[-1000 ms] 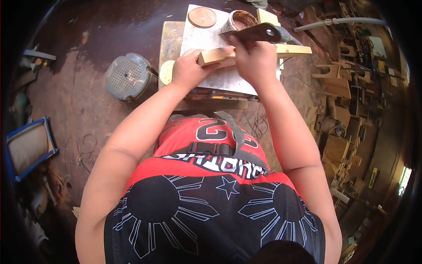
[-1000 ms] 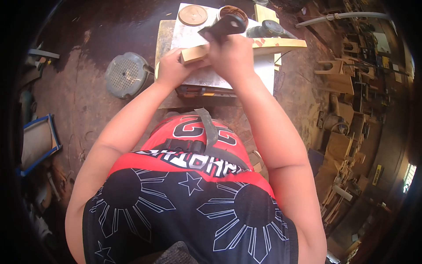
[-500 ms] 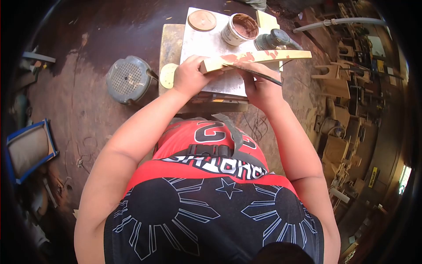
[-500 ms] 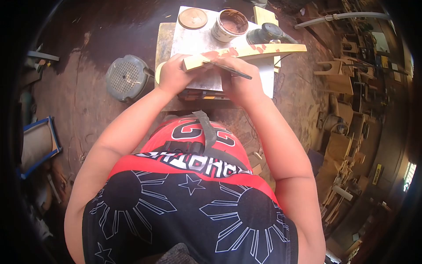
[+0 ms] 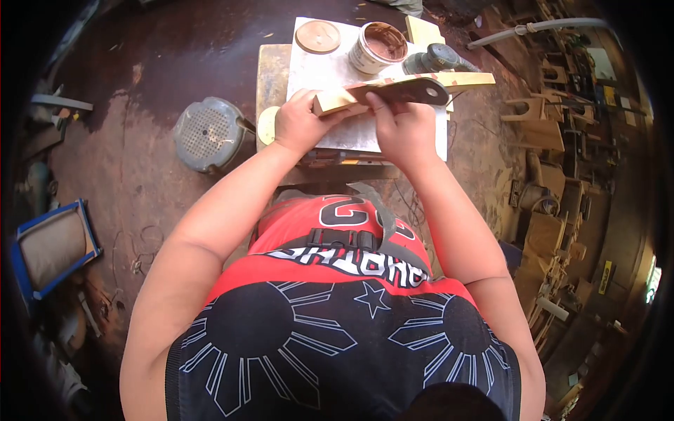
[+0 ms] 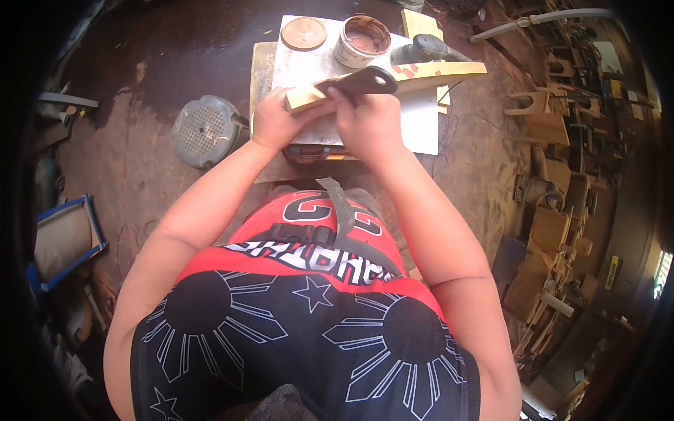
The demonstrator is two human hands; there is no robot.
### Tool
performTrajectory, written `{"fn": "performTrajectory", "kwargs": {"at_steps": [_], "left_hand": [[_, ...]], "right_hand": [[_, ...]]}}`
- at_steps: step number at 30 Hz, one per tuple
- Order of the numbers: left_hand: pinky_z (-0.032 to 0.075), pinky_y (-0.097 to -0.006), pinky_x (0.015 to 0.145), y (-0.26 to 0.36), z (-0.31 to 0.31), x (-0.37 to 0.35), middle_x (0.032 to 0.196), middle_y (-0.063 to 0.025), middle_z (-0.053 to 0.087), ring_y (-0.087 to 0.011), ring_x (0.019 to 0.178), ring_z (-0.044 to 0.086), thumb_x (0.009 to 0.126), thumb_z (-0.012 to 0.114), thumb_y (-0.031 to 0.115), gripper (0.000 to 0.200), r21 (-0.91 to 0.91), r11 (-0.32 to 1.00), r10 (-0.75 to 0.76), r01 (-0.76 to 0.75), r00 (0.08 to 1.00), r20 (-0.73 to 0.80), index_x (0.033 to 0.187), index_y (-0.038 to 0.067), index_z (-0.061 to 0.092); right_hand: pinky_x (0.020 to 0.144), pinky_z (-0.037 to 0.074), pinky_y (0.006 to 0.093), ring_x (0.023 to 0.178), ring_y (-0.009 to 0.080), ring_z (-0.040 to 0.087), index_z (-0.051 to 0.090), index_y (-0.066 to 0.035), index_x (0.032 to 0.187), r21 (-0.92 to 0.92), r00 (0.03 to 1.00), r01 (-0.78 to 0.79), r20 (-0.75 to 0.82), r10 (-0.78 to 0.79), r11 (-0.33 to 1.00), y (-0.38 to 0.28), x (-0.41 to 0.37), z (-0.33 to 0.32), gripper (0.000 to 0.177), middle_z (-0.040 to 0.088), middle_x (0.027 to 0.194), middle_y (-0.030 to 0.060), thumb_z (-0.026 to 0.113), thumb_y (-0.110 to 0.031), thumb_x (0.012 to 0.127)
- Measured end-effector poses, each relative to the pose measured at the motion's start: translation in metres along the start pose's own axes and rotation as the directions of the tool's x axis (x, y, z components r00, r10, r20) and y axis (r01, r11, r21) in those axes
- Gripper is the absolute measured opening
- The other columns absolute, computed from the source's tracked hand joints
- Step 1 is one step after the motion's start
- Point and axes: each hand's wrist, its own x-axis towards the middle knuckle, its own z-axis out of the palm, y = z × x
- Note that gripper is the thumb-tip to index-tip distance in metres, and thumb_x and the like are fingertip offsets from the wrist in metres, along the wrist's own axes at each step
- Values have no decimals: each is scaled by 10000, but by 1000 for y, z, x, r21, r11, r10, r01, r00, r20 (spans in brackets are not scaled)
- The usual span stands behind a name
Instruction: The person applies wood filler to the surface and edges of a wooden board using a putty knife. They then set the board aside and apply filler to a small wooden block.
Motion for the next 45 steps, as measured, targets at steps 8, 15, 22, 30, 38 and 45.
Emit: {"fn": "performTrajectory", "kwargs": {"at_steps": [8, 15, 22, 30, 38, 45], "left_hand": [[602, -432, 757, -7, 0, -3, 970, -89, 755, -329, 883, 750, 737, 955, 396, 435, 23, 1000, 4, -4, 1000, -11, 1032, 128, 781], [596, -427, 763, 9, -2, -2, 967, -98, 762, -328, 899, 750, 750, 939, 327, 374, -19, 997, -71, 71, 997, 0, 1026, 125, 786], [600, -414, 818, 7, -6, -3, 1024, -117, 772, -328, 954, 754, 808, 879, 238, 306, 76, 995, -71, 69, 997, 30, 1078, 121, 797], [594, -383, 832, 31, -9, -1, 1053, -102, 794, -262, 958, 781, 764, 951, 313, 398, 44, 958, -283, 283, 959, -9, 1078, 106, 823], [588, -340, 835, 32, -8, -4, 1030, -70, 796, -167, 948, 766, 774, 947, 245, 371, 46, 933, -355, 356, 935, -30, 1066, 73, 796], [590, -346, 840, 31, -8, -3, 1042, -63, 792, -197, 953, 772, 773, 944, 248, 363, 25, 941, -337, 337, 941, -17, 1073, 93, 810]], "right_hand": [[900, 602, 436, 1038, 348, 736, 731, -77, 1217, -170, 900, 430, 152, -408, 887, 19, -17, 1, 443, 765, 1116, 142, 732, 9, 783], [910, 601, 415, 1064, 344, 736, 728, -81, 1264, -107, 857, 515, 44, -514, 850, 40, -2, -14, 486, 765, 1171, 141, 738, -3, 784], [908, 593, 438, 1005, 328, 746, 732, -93, 1234, -49, 834, 516, 257, -488, 855, 23, -7, -6, 406, 772, 1087, 122, 736, -80, 829], [679, 574, 332, 690, 175, 765, 798, 39, 919, 348, 985, -167, 11, 175, 922, 84, 32, -49, 359, 787, 766, 136, 710, -291, 1028], [665, 586, 311, 696, 171, 773, 763, 123, 866, 374, 914, -407, 165, 372, 834, 118, 63, -57, 383, 798, 796, 155, 709, -231, 1001], [668, 603, 296, 718, 175, 779, 745, 155, 884, 227, 940, -318, 201, 275, 920, 72, 46, -35, 420, 791, 804, 171, 721, -242, 1019]]}}
